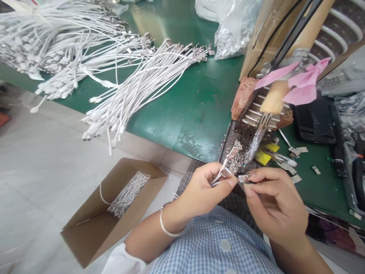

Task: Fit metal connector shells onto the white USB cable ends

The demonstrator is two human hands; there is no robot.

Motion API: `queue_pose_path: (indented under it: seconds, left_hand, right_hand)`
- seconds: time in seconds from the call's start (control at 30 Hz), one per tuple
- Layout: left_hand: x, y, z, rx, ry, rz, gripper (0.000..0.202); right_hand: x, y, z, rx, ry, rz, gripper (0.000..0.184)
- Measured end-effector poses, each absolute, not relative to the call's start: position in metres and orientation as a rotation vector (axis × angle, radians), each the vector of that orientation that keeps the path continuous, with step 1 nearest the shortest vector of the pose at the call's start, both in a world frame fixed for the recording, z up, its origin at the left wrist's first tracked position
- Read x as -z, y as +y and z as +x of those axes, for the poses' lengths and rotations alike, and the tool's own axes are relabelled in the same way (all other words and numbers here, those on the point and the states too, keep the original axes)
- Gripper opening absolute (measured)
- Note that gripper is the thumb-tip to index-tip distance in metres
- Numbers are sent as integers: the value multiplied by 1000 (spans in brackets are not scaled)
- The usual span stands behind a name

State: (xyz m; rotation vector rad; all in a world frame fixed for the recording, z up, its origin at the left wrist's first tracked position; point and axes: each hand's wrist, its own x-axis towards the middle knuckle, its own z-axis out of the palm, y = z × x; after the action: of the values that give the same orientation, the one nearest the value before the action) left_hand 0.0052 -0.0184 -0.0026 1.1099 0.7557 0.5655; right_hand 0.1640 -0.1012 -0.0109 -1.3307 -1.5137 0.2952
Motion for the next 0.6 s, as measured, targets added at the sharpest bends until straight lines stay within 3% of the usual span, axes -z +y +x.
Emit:
queue_pose_path:
  seconds: [0.43, 0.6]
  left_hand:
    - [7, -33, -9, -394, 620, 1205, 28]
    - [14, -35, -11, -259, 474, 1493, 34]
  right_hand:
    - [8, -127, 165, -744, -1194, -1239, 18]
    - [15, -136, 168, -739, -1006, -1230, 14]
